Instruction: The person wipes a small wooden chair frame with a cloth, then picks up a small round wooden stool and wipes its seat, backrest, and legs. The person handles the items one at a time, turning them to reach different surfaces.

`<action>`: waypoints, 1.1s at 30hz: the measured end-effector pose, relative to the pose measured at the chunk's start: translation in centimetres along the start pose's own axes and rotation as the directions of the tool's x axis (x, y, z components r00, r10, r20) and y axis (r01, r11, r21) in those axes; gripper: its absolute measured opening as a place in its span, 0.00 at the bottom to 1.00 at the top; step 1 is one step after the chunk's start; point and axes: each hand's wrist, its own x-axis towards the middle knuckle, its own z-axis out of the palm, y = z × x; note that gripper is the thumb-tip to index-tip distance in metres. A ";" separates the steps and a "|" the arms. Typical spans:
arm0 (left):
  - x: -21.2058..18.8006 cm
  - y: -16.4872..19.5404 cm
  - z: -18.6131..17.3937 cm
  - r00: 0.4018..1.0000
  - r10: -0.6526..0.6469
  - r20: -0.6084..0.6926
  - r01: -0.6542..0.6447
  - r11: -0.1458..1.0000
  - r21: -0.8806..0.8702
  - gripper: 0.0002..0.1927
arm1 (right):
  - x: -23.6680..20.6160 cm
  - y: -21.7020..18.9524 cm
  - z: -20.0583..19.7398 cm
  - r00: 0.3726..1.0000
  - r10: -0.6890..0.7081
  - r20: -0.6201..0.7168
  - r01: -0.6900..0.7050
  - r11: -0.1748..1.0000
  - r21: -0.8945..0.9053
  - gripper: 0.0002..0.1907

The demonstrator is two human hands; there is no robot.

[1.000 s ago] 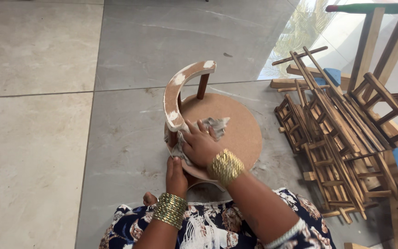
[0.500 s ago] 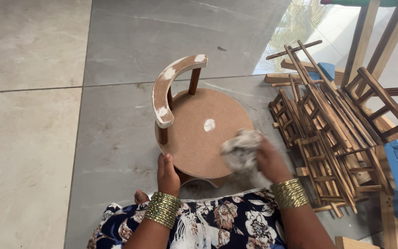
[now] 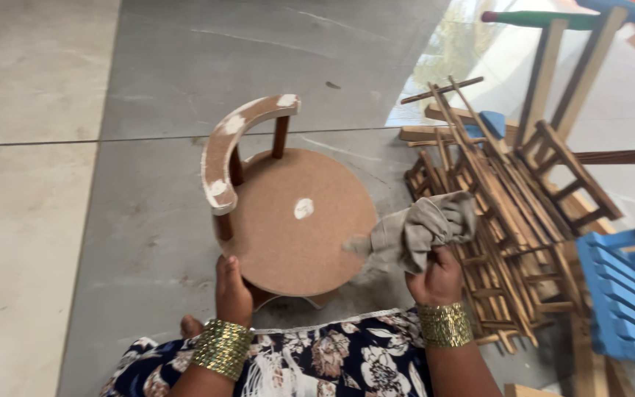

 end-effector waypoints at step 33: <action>1.4 -1.3 1.6 0.998 -0.042 0.046 0.049 0.981 -0.188 0.30 | 2.6 12.0 19.1 0.798 0.482 0.362 0.583 -0.463 -0.668 0.32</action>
